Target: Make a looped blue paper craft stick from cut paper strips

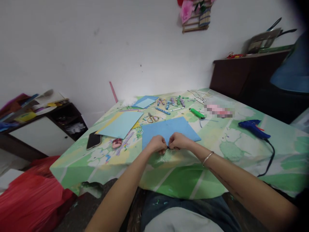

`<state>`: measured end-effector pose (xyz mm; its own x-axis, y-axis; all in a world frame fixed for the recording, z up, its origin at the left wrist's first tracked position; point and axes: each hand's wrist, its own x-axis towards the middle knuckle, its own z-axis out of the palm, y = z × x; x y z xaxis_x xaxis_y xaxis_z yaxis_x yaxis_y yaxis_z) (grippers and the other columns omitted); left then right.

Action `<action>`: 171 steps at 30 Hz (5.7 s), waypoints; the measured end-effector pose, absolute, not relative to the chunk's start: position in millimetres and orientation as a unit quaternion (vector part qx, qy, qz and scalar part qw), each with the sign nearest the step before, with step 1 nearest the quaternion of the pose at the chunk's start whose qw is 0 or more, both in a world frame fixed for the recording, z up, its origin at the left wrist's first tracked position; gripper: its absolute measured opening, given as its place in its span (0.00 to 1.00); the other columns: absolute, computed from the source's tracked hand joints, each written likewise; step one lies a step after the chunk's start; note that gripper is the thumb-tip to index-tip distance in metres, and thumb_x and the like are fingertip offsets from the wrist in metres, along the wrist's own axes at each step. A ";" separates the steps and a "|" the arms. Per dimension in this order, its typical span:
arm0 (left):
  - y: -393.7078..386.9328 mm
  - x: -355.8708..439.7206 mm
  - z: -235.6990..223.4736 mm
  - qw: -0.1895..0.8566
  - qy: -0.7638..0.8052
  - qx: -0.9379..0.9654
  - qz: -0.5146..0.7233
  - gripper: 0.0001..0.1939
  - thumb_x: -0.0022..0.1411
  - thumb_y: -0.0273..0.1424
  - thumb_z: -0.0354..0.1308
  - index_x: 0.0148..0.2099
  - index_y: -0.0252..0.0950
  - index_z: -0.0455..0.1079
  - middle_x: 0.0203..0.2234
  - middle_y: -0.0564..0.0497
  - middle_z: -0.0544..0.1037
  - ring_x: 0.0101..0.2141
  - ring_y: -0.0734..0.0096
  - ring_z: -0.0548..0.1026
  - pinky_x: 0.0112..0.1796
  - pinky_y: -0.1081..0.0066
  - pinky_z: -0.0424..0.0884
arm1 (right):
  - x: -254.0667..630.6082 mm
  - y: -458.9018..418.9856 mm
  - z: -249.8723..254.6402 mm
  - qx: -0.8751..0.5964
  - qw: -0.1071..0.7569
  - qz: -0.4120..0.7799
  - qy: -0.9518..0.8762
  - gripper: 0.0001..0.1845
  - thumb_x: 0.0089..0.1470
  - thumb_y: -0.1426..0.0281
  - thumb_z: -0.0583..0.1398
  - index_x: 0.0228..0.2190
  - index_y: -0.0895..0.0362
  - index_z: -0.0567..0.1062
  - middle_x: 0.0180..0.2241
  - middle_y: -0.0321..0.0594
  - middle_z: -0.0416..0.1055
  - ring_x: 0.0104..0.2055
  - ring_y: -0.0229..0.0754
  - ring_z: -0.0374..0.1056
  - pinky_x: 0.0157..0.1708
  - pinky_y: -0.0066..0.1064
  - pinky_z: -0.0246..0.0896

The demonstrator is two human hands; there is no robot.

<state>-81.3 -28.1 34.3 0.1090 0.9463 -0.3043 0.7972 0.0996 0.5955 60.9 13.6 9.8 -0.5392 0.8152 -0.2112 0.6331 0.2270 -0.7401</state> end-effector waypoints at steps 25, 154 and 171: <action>-15.2 -102.2 30.6 0.520 0.662 0.534 0.079 0.05 0.46 0.27 0.59 0.21 0.30 0.69 0.12 0.54 0.71 0.11 0.83 0.60 0.14 0.78 0.49 | 75.0 32.2 7.6 -0.489 0.108 0.537 -0.678 0.08 0.31 0.76 0.61 0.11 0.61 0.67 0.07 0.33 0.63 0.09 0.30 0.55 0.08 0.20 0.43; -28.2 -149.4 -17.0 -0.059 0.318 0.937 0.134 0.23 0.64 0.28 0.43 0.61 0.47 0.53 0.58 0.51 0.61 0.58 0.63 0.57 0.53 0.56 0.60 | 203.6 49.3 12.5 -0.527 0.118 0.567 -0.621 0.08 0.41 0.69 0.59 0.21 0.57 0.64 0.11 0.29 0.64 0.07 0.29 0.51 0.04 0.20 0.42; -25.0 -154.4 -32.7 -0.087 0.319 0.925 0.186 0.21 0.65 0.29 0.39 0.58 0.48 0.59 0.55 0.52 0.66 0.57 0.65 0.59 0.52 0.61 0.63 | 206.6 77.9 27.3 -0.606 0.102 0.267 -0.742 0.02 0.46 0.71 0.53 0.25 0.57 0.63 0.17 0.34 0.69 0.14 0.33 0.62 0.14 0.23 0.54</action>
<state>-154.4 -25.0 -32.7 0.7274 0.5584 0.3988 0.6229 -0.7812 -0.0424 206.6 77.9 27.3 -0.2452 0.9540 -0.1726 0.8448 0.1229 -0.5207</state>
